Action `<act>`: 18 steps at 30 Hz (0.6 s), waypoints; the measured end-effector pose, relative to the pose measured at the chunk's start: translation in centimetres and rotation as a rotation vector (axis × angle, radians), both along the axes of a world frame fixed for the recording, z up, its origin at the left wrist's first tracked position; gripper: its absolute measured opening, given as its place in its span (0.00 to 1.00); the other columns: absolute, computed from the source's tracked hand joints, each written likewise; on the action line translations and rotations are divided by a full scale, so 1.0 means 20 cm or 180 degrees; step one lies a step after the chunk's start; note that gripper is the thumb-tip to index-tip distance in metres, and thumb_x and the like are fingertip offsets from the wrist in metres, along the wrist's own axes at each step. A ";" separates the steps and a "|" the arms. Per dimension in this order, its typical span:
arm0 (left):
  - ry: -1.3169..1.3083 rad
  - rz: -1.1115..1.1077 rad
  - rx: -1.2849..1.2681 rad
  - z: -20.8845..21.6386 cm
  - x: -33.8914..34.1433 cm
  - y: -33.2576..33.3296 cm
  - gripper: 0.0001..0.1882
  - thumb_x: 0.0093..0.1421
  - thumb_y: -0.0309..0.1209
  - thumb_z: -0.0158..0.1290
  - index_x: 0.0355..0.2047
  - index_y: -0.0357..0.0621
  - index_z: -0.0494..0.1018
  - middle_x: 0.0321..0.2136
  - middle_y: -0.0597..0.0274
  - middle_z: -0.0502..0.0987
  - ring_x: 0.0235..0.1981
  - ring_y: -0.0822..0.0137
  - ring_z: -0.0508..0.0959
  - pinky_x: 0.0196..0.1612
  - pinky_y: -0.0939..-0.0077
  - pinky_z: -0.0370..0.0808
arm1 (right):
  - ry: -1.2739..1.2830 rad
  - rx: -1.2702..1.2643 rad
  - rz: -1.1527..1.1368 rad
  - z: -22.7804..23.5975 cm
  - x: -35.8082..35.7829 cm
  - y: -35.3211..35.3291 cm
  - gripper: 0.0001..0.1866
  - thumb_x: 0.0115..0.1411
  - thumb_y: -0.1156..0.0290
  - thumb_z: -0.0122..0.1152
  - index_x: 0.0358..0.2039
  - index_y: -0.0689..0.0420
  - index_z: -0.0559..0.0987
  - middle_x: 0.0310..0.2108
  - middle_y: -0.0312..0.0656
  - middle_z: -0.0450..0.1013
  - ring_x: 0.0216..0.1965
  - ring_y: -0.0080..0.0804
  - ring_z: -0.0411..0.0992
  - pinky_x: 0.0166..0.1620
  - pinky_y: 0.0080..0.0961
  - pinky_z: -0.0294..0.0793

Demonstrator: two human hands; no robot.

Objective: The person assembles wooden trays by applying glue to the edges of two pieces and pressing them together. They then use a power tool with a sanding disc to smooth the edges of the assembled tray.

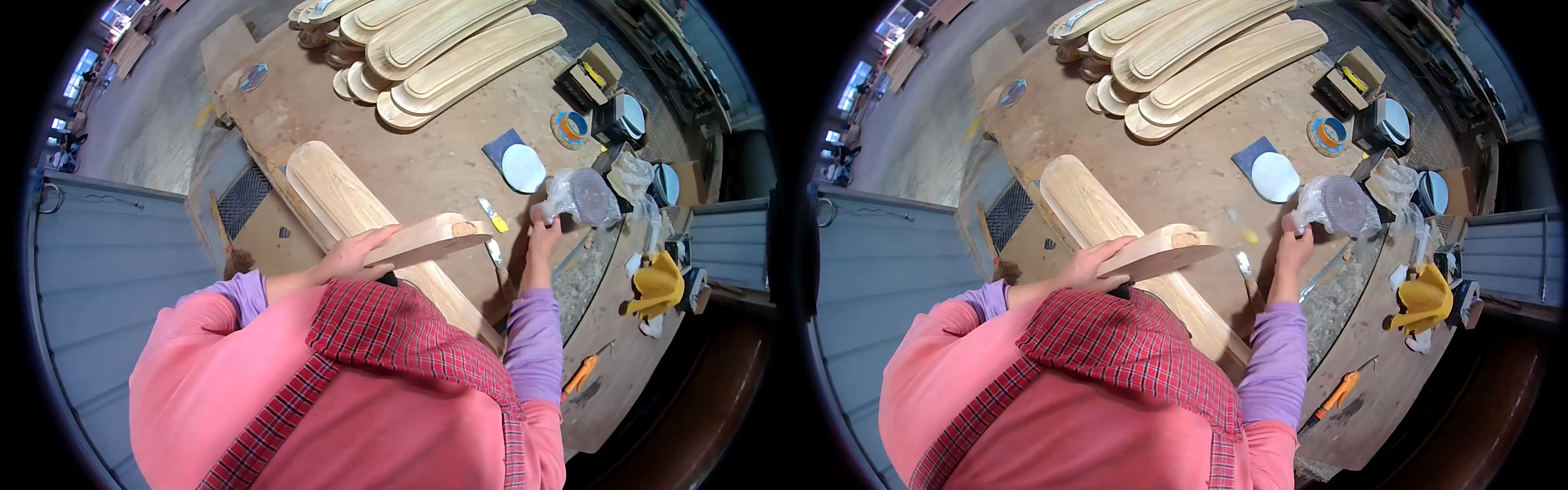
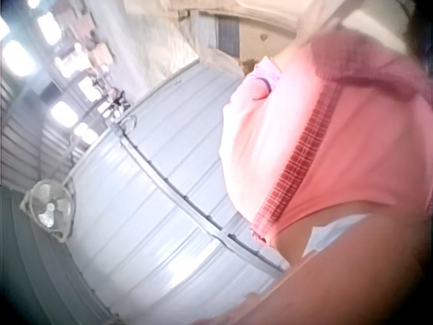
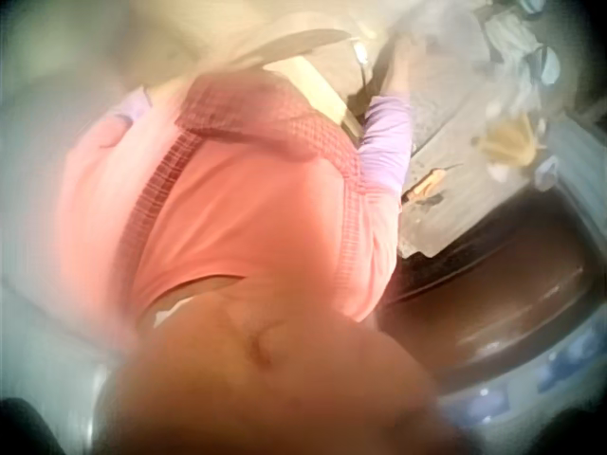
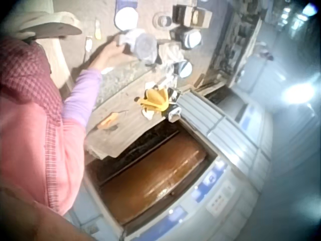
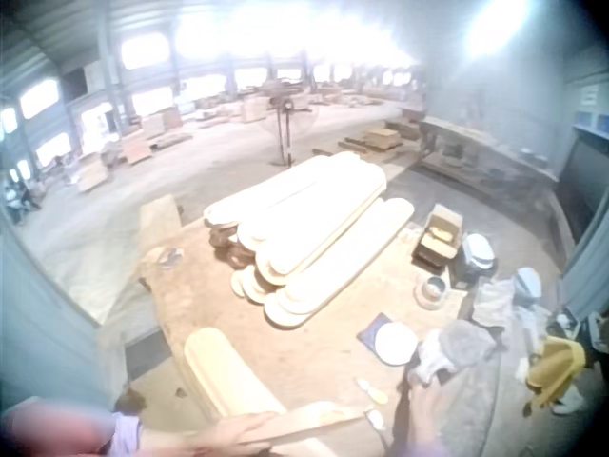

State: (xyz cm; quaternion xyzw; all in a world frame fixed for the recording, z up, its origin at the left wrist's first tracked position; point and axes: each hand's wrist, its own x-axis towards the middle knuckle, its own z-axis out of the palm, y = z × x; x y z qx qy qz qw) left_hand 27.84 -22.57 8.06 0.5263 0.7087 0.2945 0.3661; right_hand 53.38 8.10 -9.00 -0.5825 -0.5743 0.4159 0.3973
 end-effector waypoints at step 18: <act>0.0043 0.0041 0.0215 -0.02 0.01 -0.02 0.36 0.50 0.30 0.59 0.60 0.48 0.59 0.51 0.53 0.72 0.50 0.55 0.74 0.52 0.67 0.72 | -0.1967 0.2731 0.1770 1.16 -0.17 -0.62 0.20 0.46 0.82 0.60 0.42 0.51 0.80 0.41 0.39 0.73 0.45 0.41 0.68 0.49 0.35 0.66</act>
